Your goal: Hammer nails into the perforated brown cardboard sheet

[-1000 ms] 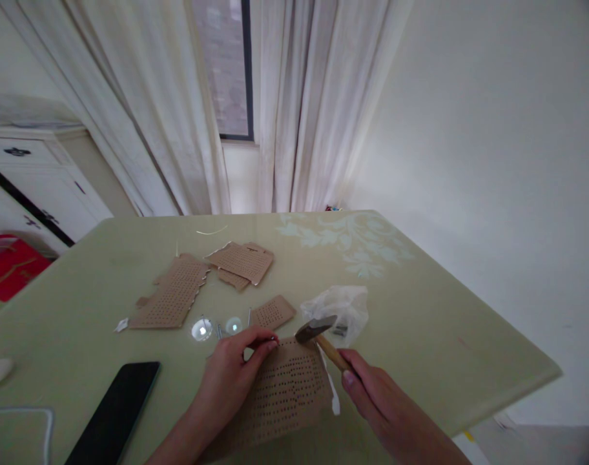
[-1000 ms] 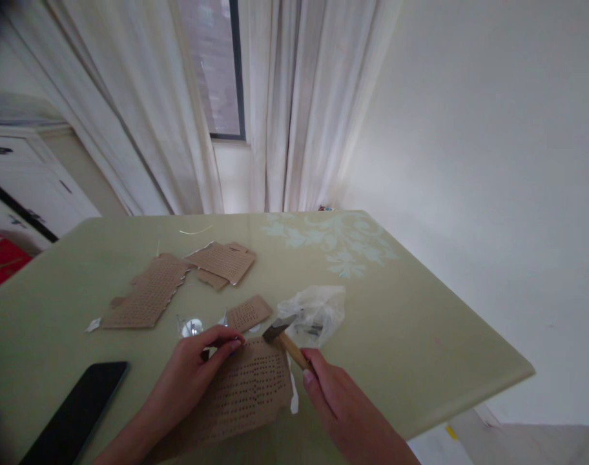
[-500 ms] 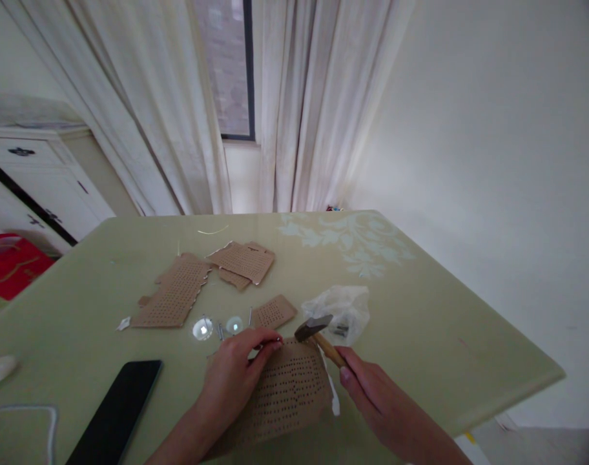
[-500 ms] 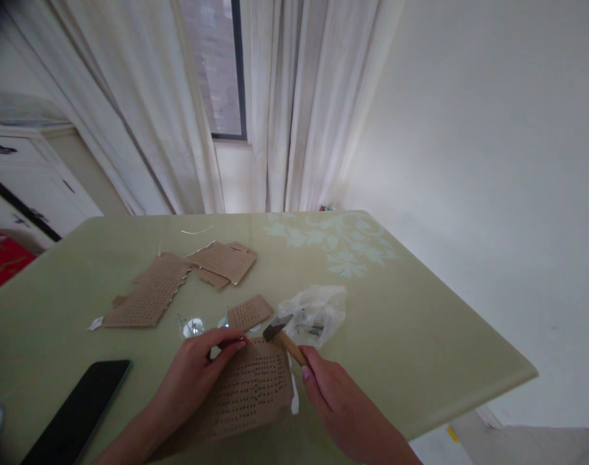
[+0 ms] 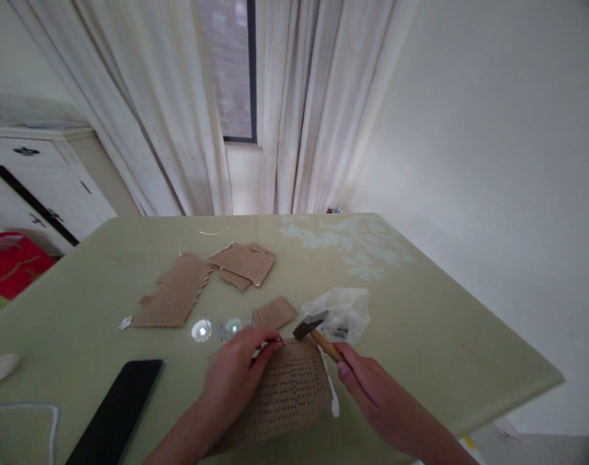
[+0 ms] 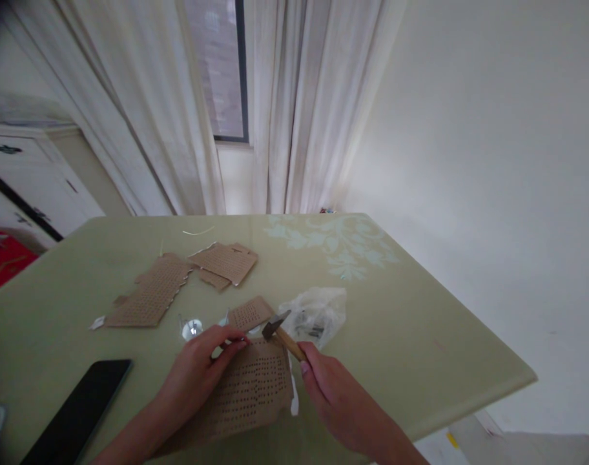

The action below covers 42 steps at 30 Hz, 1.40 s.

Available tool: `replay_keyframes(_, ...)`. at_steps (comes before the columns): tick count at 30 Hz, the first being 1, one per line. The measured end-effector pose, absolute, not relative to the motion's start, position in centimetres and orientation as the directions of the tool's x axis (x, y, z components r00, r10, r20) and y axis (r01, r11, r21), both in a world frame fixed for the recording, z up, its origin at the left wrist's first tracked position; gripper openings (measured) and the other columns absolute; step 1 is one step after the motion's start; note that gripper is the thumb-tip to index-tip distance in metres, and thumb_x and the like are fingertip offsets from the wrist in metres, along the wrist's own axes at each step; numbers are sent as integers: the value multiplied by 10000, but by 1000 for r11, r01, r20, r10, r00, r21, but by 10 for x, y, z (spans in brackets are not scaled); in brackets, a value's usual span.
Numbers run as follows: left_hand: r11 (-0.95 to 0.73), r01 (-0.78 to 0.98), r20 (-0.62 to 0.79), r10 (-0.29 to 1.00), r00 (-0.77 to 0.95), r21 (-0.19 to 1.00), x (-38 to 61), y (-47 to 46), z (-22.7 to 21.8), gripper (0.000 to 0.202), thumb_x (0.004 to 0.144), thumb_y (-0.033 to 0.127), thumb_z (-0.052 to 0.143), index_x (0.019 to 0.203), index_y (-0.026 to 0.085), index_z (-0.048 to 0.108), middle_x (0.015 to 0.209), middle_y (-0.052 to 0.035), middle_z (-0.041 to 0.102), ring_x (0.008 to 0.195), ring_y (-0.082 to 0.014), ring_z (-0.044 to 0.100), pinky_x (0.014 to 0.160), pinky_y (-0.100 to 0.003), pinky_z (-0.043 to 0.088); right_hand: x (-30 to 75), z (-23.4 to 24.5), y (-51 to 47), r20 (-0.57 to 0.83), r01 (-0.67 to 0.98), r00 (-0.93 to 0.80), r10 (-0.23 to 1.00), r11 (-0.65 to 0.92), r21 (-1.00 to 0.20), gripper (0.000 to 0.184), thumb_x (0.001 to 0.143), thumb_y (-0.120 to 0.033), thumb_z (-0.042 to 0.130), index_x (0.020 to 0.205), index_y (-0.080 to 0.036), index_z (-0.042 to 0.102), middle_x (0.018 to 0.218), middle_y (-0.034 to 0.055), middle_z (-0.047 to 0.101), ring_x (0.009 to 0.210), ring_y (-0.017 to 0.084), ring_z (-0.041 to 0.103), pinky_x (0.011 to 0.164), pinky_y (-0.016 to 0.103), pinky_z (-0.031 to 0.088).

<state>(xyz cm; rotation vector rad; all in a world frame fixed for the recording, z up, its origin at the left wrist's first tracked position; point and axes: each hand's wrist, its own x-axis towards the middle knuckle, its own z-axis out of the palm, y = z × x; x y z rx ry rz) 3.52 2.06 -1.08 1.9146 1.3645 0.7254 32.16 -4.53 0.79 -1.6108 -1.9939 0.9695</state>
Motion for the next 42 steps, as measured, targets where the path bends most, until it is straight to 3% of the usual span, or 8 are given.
replay_keyframes(12,-239,590,57,949,311,771,27,26,-15,281,1084,350,467,1070,293,742,1061,-18,813,984,-248,744,895,-349,517,314,4,-41,-113,657,-236,965,73,-750,368,1133,-439,417,1376,-284,646,1213,111,795,1108,311,747,958,444,570)
replay_keyframes(18,-234,602,59,953,296,764,26,29,-18,268,1079,359,485,1070,297,746,1054,-13,813,987,-250,745,902,-356,521,312,-3,-42,-144,641,-143,979,-19,-767,468,1115,-537,438,1433,-240,612,1338,143,746,1228,335,688,1027,449,526)
replay_keyframes(23,-252,619,71,951,301,743,26,30,-21,273,1076,369,490,1079,301,754,1060,-21,806,986,-258,739,887,-361,532,301,-7,-32,-166,618,-104,981,-67,-783,410,1065,-588,527,1255,-240,629,1095,65,761,1017,286,697,902,398,520)
replay_keyframes(28,-261,605,92,951,295,752,26,28,-17,263,1067,358,510,1068,297,766,1048,-30,805,979,-258,738,914,-374,540,290,-16,-26,-176,589,-55,983,-111,-800,288,989,-463,643,1153,-234,586,826,-20,660,784,231,642,725,338,487)
replay_keyframes(42,-251,565,81,948,308,786,24,20,-9,237,1064,355,556,1026,295,782,1030,-14,801,978,-245,728,913,-355,516,285,-26,-40,-175,354,5,985,-165,-920,309,921,-401,721,1144,-240,582,878,-10,640,780,213,657,689,315,533)
